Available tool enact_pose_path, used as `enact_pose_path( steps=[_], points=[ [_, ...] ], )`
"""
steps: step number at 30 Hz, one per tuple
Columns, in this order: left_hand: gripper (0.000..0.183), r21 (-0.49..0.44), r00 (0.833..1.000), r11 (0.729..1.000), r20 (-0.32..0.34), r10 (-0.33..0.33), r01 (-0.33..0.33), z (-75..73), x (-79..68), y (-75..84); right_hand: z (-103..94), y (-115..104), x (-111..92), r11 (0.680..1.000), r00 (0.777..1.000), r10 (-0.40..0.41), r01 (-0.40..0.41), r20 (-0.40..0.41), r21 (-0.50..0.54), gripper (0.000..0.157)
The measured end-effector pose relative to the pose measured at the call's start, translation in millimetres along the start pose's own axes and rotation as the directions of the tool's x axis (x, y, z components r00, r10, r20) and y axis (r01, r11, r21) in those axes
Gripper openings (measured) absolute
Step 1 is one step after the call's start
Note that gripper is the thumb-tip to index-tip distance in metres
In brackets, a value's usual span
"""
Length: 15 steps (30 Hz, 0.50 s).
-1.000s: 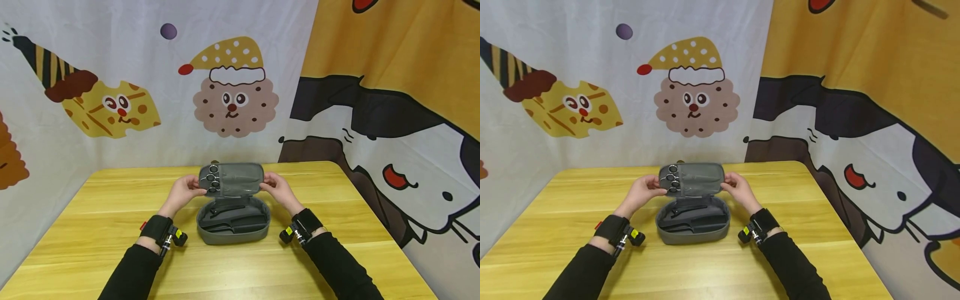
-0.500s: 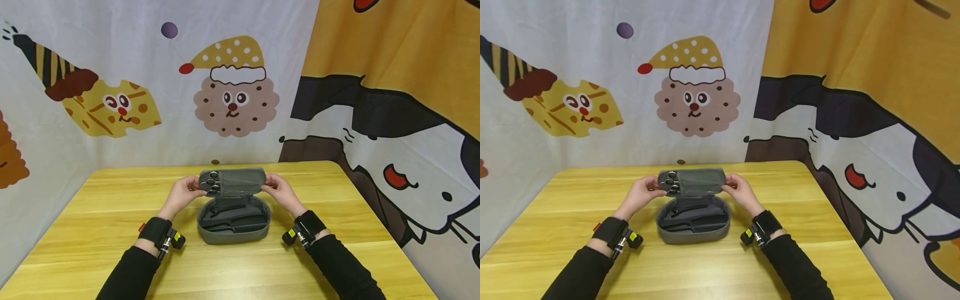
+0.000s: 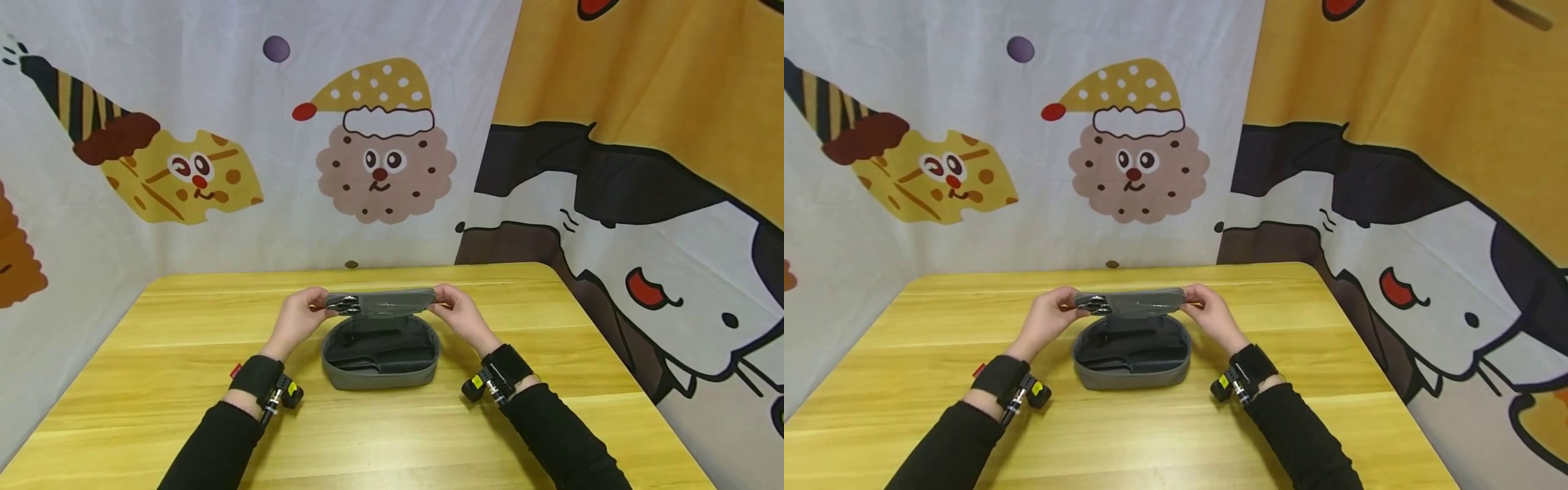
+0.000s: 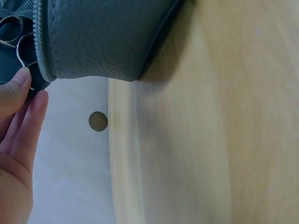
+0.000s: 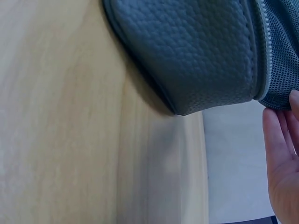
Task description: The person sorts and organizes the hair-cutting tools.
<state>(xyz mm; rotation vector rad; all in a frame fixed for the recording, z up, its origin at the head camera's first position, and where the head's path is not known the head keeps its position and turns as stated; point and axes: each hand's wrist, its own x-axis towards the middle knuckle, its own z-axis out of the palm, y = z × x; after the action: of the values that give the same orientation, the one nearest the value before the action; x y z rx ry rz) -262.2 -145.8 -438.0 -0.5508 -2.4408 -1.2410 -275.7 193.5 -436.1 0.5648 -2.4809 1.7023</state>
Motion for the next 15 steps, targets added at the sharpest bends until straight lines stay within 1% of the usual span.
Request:
enact_pose_path(
  steps=[5, 7, 12, 13, 15],
  points=[
    [0.019, -0.017, 1.000, 1.000, 0.018, 0.012, -0.011, -0.1, 0.9, -4.0, -0.6, -3, 0, 1.000, 0.999, -0.010, 0.010, 0.043, -0.010, 0.014],
    [0.019, -0.014, 0.999, 0.999, 0.027, 0.032, -0.032, -0.7, 0.8, -5.3, -1.8, -12, -3, 1.000, 0.997, -0.019, 0.020, 0.070, -0.015, 0.014],
    [0.027, 0.032, 0.992, 0.992, 0.049, 0.120, -0.122, -1.5, -1.0, -7.4, -4.7, -30, -10, 0.999, 0.990, -0.031, 0.035, 0.137, -0.027, 0.018],
    [0.028, 0.037, 0.989, 0.989, 0.053, 0.139, -0.141, -1.6, -1.4, -7.5, -5.1, -30, -11, 0.999, 0.988, -0.040, 0.044, 0.146, -0.028, 0.019],
    [0.030, 0.041, 0.982, 0.983, 0.065, 0.179, -0.181, -2.0, -2.2, -7.3, -5.6, -22, -9, 0.998, 0.986, -0.059, 0.064, 0.156, -0.028, 0.021]
  ],
)
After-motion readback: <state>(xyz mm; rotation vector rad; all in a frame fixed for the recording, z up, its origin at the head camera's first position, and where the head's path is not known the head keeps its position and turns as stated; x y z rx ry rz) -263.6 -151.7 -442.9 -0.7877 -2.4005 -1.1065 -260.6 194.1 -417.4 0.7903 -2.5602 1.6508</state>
